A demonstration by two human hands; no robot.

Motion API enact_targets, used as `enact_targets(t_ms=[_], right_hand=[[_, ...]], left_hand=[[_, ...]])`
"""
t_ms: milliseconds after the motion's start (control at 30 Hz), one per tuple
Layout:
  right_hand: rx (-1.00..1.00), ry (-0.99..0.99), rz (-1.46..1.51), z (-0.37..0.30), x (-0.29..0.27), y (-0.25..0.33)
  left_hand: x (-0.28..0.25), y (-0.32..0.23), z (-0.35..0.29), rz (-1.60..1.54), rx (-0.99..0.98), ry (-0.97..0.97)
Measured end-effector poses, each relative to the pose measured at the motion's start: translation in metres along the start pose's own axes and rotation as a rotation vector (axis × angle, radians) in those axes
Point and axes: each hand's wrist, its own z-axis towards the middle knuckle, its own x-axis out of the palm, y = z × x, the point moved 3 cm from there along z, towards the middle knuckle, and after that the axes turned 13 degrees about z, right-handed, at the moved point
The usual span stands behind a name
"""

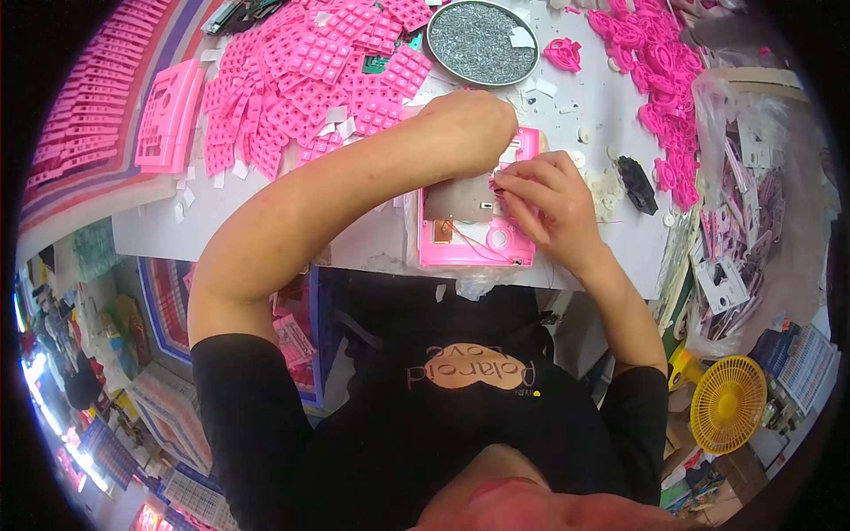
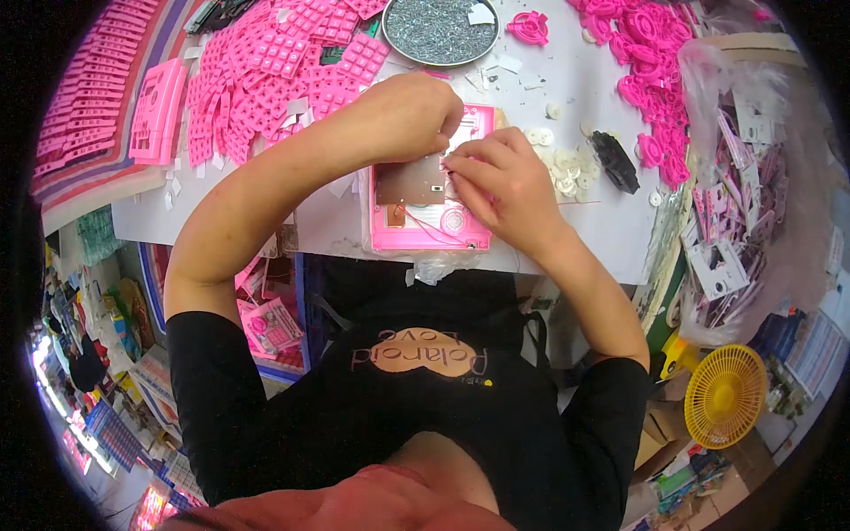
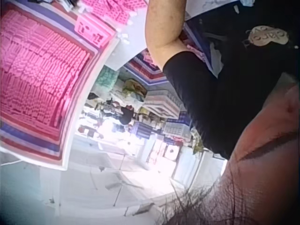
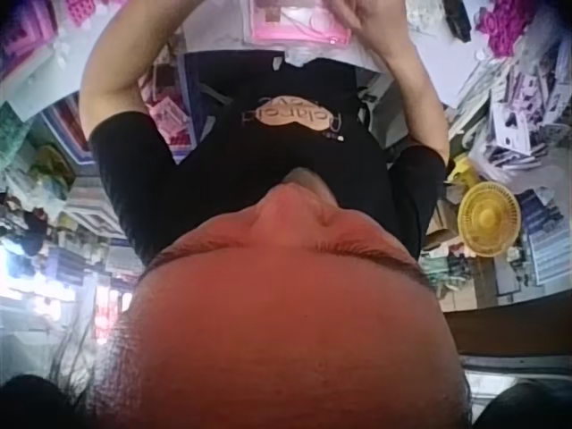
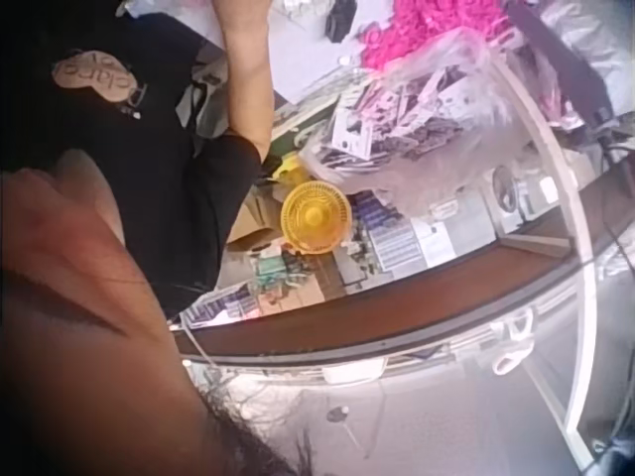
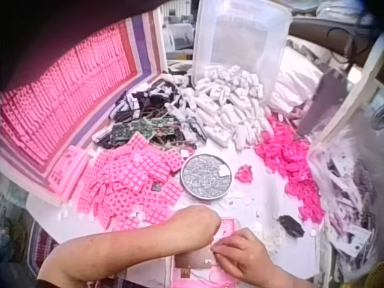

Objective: Assembling components of a pink toy piggy bank at a factory workstation.

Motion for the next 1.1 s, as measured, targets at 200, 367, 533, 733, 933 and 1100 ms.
enact_targets(t_ms=[200,367,533,733,933,1100], right_hand=[[-0.051,-0.052,-0.057,-0.001,0.008,0.001],[-0.015,-0.076,-0.047,-0.005,0.006,0.001],[-0.014,-0.061,-0.079,0.001,0.007,0.007],[0.008,-0.006,-0.154,0.002,0.012,0.010],[0.127,0.085,-0.229,0.007,0.014,0.016],[0.126,0.189,-0.206,0.005,0.007,0.021]], left_hand=[[-0.001,-0.008,-0.006,0.047,0.077,0.001],[0.005,-0.010,0.001,0.094,0.075,0.015],[-0.008,-0.002,0.011,0.086,0.100,0.076],[0.001,0.002,0.011,0.231,0.244,0.028],[0.002,-0.004,0.000,0.278,0.338,-0.062],[-0.003,0.004,-0.009,0.024,0.211,-0.120]])
